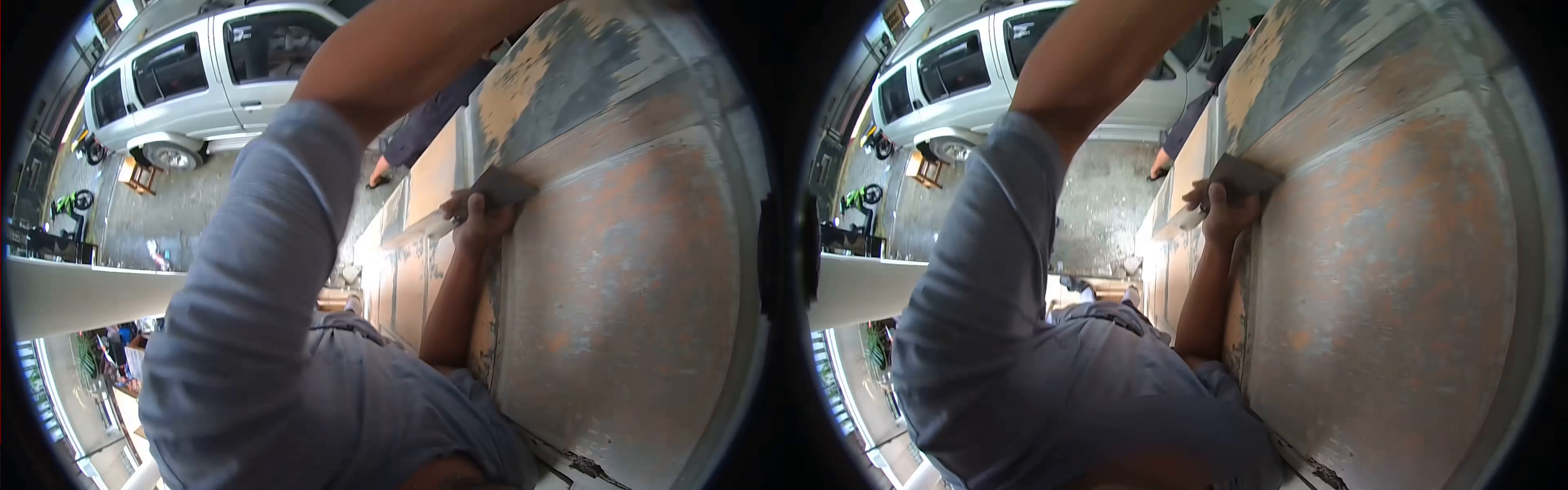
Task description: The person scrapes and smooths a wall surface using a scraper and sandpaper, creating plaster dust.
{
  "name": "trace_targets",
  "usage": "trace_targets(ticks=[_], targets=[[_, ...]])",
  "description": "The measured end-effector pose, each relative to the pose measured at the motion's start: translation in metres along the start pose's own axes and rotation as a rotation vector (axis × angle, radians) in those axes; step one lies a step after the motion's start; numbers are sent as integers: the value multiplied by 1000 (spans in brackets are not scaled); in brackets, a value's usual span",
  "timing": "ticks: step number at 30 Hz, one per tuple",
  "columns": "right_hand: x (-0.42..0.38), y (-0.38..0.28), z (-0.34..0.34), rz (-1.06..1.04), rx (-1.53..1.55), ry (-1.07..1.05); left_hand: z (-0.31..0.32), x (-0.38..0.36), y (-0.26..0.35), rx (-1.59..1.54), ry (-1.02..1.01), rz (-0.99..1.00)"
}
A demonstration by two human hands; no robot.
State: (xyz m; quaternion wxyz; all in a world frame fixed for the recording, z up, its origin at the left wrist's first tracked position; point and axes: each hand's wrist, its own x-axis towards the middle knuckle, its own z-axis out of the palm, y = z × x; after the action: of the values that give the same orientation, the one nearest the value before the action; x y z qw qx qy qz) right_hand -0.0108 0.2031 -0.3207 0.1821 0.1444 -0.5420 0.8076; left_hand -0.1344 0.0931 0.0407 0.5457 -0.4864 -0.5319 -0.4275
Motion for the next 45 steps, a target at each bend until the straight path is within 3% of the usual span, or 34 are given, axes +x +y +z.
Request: trace_targets(ticks=[1,3,4,6,10,14,16,17,18,20,22,23,24,27,30,31,33,36,39,41,43,44,45], targets=[[2,-3,0,-21,-17,-4,7,-22,2,1,0,-17],[3,-1,10,-38,-30,47,14,-42,-1,31,98,159],[6,-2,11,-40,-42,34,21,-14,-10,38,114,160],[5,0,10,-52,-12,27,33,53,-36,109,468,527],[5,2,16,-30,-31,13,25,-12,-45,58,400,399],[1,2,9,-49,-42,70,30,-54,-11,-114,332,374],[-1,4,3,51,-99,101,3,-62,20,-285,37,65],[-2,15,-9,66,-156,119,4,-36,12,-293,64,144],[0,12,-2,-64,-228,90,4,-1,0,-219,143,174],[-4,16,1,-136,-59,47,6,69,-15,-165,256,306],[-6,12,10,-158,26,1,18,98,-32,-28,411,299],[-8,20,-4,-61,-33,-39,23,79,-22,-110,278,122],[-8,17,-2,-78,-25,-44,15,43,-6,106,145,5],[-9,5,7,-35,-30,-22,8,-58,12,60,112,61],[-9,8,6,-49,-37,15,10,-6,6,39,14,-1],[-11,10,8,-48,-52,67,15,35,-11,136,178,131],[-8,5,12,-72,-37,56,6,111,-21,35,154,87],[-8,8,10,-86,-6,29,10,103,-17,48,164,45],[-11,8,4,-63,-12,2,8,-5,3,179,24,64],[-11,8,3,15,-84,24,1,-18,22,115,0,105],[-10,7,8,-27,-73,37,13,9,5,113,49,106],[-10,6,11,-60,-45,62,17,51,-10,168,202,219],[-8,4,12,-82,-34,38,7,96,-11,111,91,99]])
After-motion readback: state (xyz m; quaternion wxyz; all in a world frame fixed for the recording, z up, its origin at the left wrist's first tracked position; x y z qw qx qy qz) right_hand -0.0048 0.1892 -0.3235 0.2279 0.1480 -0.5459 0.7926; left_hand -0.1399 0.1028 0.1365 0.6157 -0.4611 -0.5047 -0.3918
